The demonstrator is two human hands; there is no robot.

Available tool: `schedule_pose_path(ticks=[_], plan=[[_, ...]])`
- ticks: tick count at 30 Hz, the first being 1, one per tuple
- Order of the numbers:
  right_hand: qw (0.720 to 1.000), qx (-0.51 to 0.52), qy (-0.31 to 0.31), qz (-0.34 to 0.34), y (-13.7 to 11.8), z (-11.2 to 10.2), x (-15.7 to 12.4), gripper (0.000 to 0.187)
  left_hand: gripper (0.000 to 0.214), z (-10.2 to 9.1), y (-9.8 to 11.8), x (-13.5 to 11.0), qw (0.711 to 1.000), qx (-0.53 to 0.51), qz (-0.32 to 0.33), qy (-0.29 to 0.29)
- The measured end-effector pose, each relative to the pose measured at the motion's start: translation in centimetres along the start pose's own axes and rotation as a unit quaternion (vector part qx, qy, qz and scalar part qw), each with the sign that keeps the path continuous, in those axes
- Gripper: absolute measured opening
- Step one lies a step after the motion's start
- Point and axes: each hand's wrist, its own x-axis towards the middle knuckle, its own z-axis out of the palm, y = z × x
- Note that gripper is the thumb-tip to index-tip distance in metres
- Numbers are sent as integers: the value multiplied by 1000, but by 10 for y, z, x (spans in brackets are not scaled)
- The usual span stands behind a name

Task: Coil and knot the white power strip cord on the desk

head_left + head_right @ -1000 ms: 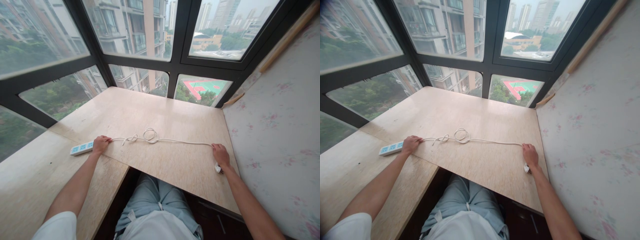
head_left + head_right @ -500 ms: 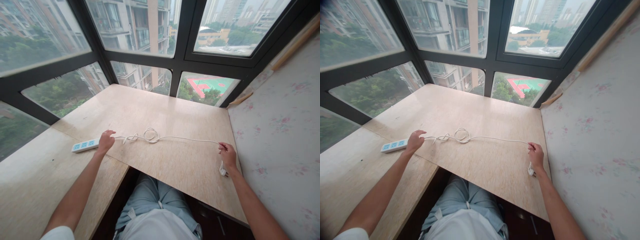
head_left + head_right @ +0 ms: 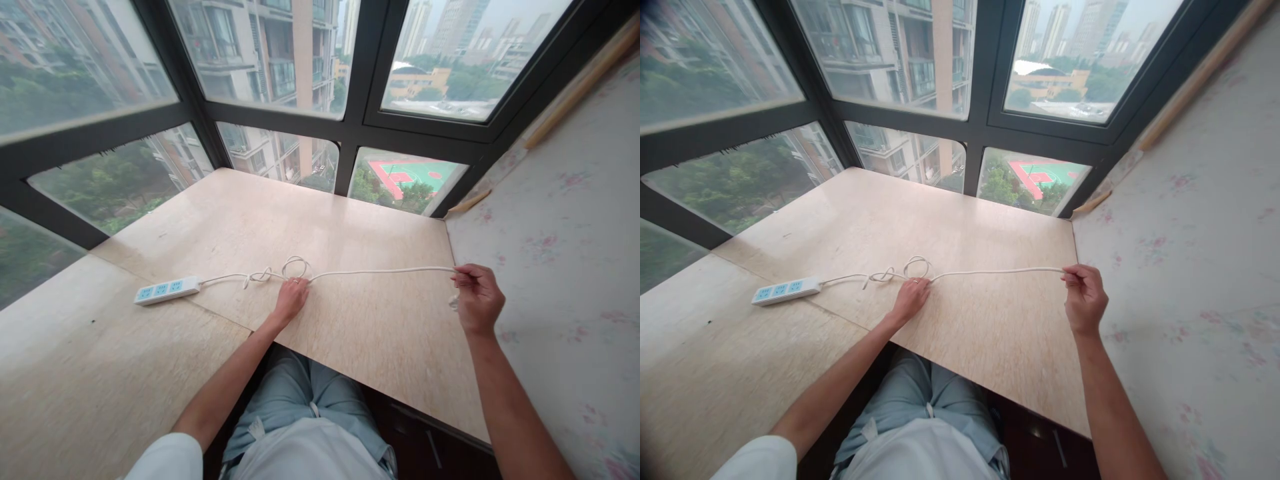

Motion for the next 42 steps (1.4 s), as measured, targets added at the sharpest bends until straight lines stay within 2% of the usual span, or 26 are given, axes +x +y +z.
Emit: schedule_pose_path(ticks=[6,11,16,23,26,30,34,37,39,42], plan=[[990,56,83,-101,-48,-4,22,12,19,0,3,-8,996,-72,58,15],[986,59,89,-128,-71,9,38,15,19,2,14,-20,985,-166,24,26],[989,83,11,-124,-97,31,37,16,22,2,28,-29,974,-222,43,14],[971,100,-141,-162,-125,63,19,14,26,-3,40,-36,959,-276,36,55],[961,112,-208,-145,-116,83,13,15,24,-12,42,-34,937,-346,28,49],[959,126,-250,-50,-79,109,5,17,23,-31,44,-33,887,-461,-8,12],[955,140,-254,70,-38,124,-8,23,30,-45,44,-33,829,-555,-48,-47],[946,148,-253,136,-13,128,-16,32,39,-50,41,-33,782,-616,-69,-68],[941,150,-249,170,1,130,-19,36,42,-51,39,-33,763,-637,-81,-72],[938,146,-228,219,20,132,-22,38,41,-54,36,-34,752,-648,-92,-78]])
